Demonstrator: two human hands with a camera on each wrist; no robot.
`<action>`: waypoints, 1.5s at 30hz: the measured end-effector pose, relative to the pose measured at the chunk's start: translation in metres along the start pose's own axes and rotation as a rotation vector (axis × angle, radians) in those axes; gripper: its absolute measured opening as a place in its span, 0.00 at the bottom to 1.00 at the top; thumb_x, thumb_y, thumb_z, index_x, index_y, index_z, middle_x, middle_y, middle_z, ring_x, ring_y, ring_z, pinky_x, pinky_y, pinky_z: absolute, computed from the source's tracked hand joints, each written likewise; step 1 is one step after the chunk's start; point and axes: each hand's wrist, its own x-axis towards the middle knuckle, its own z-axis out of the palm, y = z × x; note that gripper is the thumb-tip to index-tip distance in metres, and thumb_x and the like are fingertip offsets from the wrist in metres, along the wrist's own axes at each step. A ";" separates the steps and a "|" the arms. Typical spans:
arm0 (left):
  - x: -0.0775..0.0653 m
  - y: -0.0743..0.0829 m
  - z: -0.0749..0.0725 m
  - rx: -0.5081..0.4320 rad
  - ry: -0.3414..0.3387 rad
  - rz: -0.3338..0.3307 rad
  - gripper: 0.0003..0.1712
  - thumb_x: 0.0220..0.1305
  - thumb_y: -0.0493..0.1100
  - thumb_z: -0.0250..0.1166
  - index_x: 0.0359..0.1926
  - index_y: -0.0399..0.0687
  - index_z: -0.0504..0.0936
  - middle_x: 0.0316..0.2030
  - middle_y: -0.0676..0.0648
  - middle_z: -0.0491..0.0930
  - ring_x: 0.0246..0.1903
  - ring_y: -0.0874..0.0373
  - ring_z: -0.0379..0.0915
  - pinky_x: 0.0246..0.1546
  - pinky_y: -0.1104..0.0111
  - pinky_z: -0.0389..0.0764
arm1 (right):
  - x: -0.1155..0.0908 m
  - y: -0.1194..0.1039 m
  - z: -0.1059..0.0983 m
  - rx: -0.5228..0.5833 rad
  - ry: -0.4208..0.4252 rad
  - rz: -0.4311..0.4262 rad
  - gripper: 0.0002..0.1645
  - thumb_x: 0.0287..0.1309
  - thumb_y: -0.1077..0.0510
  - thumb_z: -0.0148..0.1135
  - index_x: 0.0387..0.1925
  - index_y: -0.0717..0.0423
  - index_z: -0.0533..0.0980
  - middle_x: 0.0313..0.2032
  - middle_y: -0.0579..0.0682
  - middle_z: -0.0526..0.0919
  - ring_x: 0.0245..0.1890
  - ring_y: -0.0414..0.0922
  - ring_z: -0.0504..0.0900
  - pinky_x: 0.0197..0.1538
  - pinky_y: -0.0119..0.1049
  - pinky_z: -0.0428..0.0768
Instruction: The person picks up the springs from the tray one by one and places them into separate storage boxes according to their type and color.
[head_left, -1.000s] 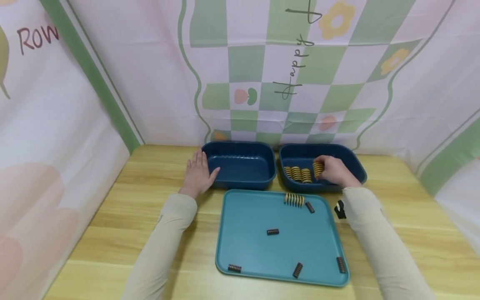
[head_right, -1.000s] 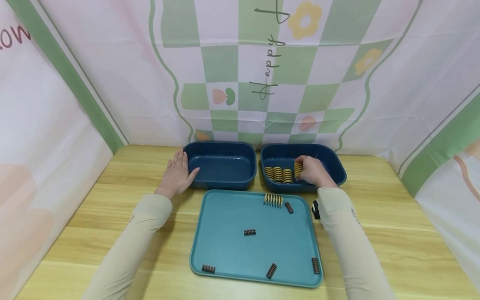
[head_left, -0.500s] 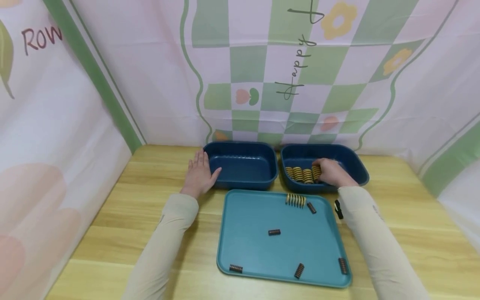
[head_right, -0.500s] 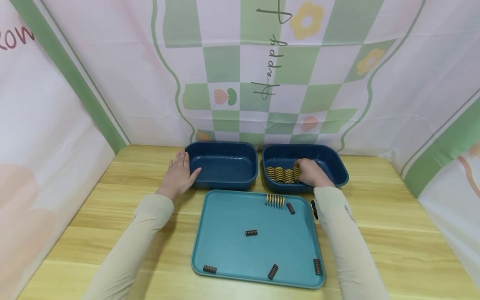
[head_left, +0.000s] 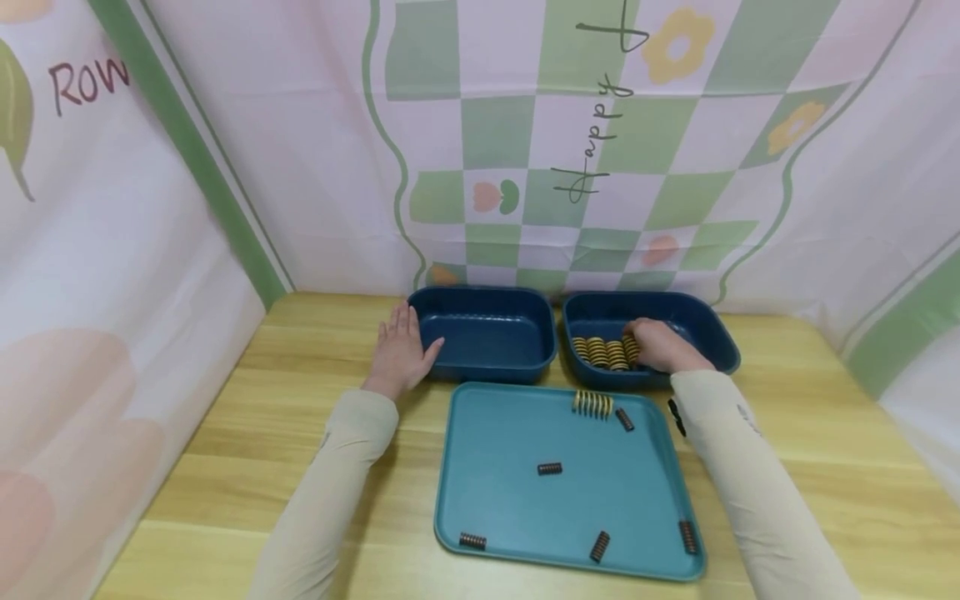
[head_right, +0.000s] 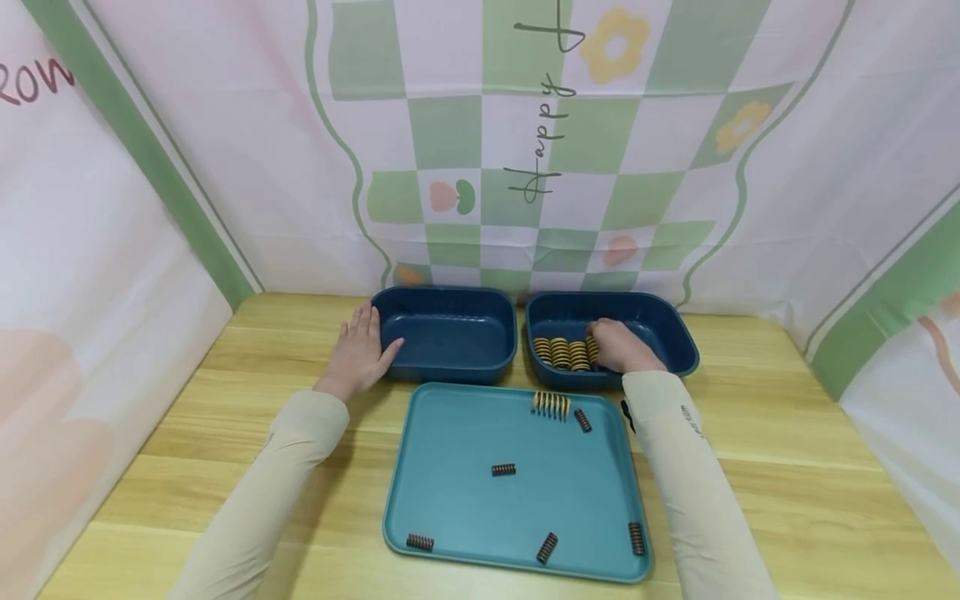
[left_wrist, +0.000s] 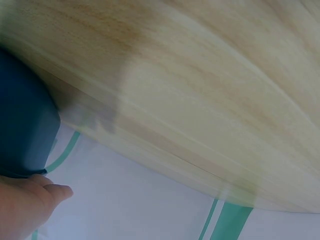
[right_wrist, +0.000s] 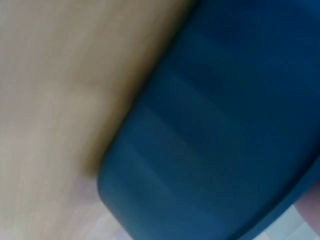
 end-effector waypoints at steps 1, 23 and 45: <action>0.000 0.000 0.000 -0.005 0.003 0.000 0.46 0.73 0.64 0.36 0.72 0.29 0.41 0.73 0.35 0.35 0.72 0.43 0.30 0.69 0.50 0.39 | 0.000 0.001 0.001 0.000 0.001 -0.002 0.25 0.43 0.74 0.66 0.47 0.78 0.74 0.44 0.72 0.78 0.46 0.66 0.76 0.49 0.56 0.75; 0.000 0.000 0.002 -0.017 0.003 -0.003 0.46 0.72 0.64 0.37 0.72 0.29 0.40 0.73 0.35 0.35 0.72 0.43 0.30 0.69 0.51 0.39 | -0.024 -0.018 -0.017 0.144 0.133 0.036 0.28 0.52 0.64 0.67 0.54 0.74 0.72 0.51 0.70 0.76 0.52 0.65 0.74 0.51 0.58 0.72; 0.000 -0.001 0.002 -0.026 0.039 0.012 0.46 0.72 0.63 0.38 0.72 0.29 0.42 0.73 0.34 0.37 0.72 0.43 0.31 0.69 0.50 0.42 | -0.065 -0.105 0.013 0.011 0.229 -0.168 0.11 0.47 0.65 0.72 0.36 0.62 0.83 0.33 0.54 0.85 0.32 0.49 0.83 0.34 0.43 0.81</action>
